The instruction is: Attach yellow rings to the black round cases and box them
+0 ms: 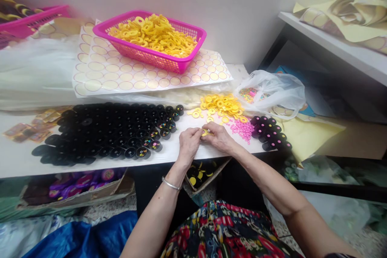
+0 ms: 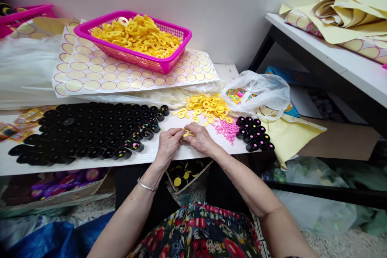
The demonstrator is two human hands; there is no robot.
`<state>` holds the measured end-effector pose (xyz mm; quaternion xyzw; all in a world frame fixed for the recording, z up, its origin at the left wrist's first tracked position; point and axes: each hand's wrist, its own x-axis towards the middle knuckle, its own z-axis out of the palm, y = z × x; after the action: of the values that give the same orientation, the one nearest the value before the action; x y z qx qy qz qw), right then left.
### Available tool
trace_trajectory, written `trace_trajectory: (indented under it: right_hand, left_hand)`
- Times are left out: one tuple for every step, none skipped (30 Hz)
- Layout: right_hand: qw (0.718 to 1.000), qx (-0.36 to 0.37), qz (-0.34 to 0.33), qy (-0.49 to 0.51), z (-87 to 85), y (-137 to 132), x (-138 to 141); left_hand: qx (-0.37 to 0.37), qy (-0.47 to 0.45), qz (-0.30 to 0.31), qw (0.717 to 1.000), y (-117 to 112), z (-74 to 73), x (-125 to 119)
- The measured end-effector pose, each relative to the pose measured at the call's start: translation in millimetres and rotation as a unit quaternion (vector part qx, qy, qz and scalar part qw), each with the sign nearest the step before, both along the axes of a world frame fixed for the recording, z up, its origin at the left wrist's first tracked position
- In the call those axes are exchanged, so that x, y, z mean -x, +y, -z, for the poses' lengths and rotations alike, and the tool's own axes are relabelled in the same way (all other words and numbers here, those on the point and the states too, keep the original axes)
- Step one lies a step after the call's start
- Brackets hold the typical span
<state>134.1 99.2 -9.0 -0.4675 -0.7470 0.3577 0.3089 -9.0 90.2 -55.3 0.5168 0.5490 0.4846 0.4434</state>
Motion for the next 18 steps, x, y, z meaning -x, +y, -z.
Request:
trace_trajectory:
  right_hand:
    - [0.999, 0.022, 0.004, 0.03, 0.3, -0.3, 0.3]
    - [0.996, 0.056, 0.007, 0.063, 0.2, -0.8, 0.9]
    - [0.99, 0.1, 0.011, 0.098, -0.3, -1.5, 1.7]
    - [0.98, 0.147, 0.018, 0.131, -0.9, -2.2, 2.9]
    - [0.968, 0.189, 0.031, 0.159, -1.4, -3.0, 4.6]
    - [0.957, 0.222, 0.048, 0.178, -1.4, -3.6, 6.5]
    - [0.95, 0.241, 0.067, 0.189, -0.9, -4.0, 8.7]
    - [0.946, 0.246, 0.084, 0.195, 0.2, -4.2, 11.0]
    - [0.944, 0.246, 0.098, 0.197, 2.0, -4.1, 13.2]
    - [0.943, 0.244, 0.109, 0.196, 4.3, -3.9, 15.2]
    - [0.943, 0.241, 0.118, 0.196, 6.8, -3.5, 16.9]
    - [0.943, 0.237, 0.125, 0.196, 9.3, -3.2, 18.3]
    - [0.942, 0.235, 0.133, 0.2, 11.7, -3.1, 19.3]
    - [0.939, 0.235, 0.14, 0.208, 13.8, -3.0, 20.1]
    - [0.935, 0.236, 0.147, 0.218, 15.6, -3.2, 20.8]
    - [0.931, 0.238, 0.154, 0.231, 17.1, -3.5, 21.5]
    - [0.925, 0.243, 0.161, 0.245, 18.2, -3.8, 22.2]
    - [0.918, 0.249, 0.169, 0.26, 19.2, -4.3, 23.1]
  left_hand:
    - [-0.001, 0.001, -0.001, 1.0, 0.0, 0.8, 0.1]
    - [-0.001, 0.003, -0.002, 1.0, 0.0, 1.1, 0.2]
    - [-0.001, 0.006, -0.002, 1.0, -0.1, 1.0, 0.2]
    - [0.0, 0.008, -0.002, 1.0, -0.2, 0.6, 0.2]
    - [0.001, 0.009, -0.001, 1.0, -0.3, 0.1, 0.1]
    - [0.001, 0.007, -0.001, 1.0, -0.4, -0.6, -0.1]
    - [0.001, 0.002, -0.001, 1.0, -0.4, -1.4, -0.5]
    - [0.001, -0.008, -0.001, 1.0, -0.5, -2.4, -1.0]
    - [0.005, -0.021, 0.0, 1.0, -0.6, -3.7, -1.7]
    - [0.014, -0.035, 0.0, 0.999, -0.8, -5.2, -2.5]
    - [0.028, -0.049, -0.005, 0.998, -1.0, -7.0, -3.5]
    - [0.043, -0.062, -0.013, 0.997, -1.4, -8.9, -4.7]
    - [0.057, -0.072, -0.021, 0.996, -1.8, -10.7, -6.0]
    - [0.065, -0.08, -0.03, 0.994, -2.2, -12.4, -7.4]
    - [0.068, -0.086, -0.038, 0.993, -2.6, -13.5, -8.9]
    - [0.065, -0.089, -0.043, 0.993, -2.9, -13.9, -10.4]
    - [0.06, -0.088, -0.046, 0.993, -3.1, -13.5, -11.9]
    - [0.055, -0.085, -0.05, 0.994, -3.0, -12.2, -13.3]
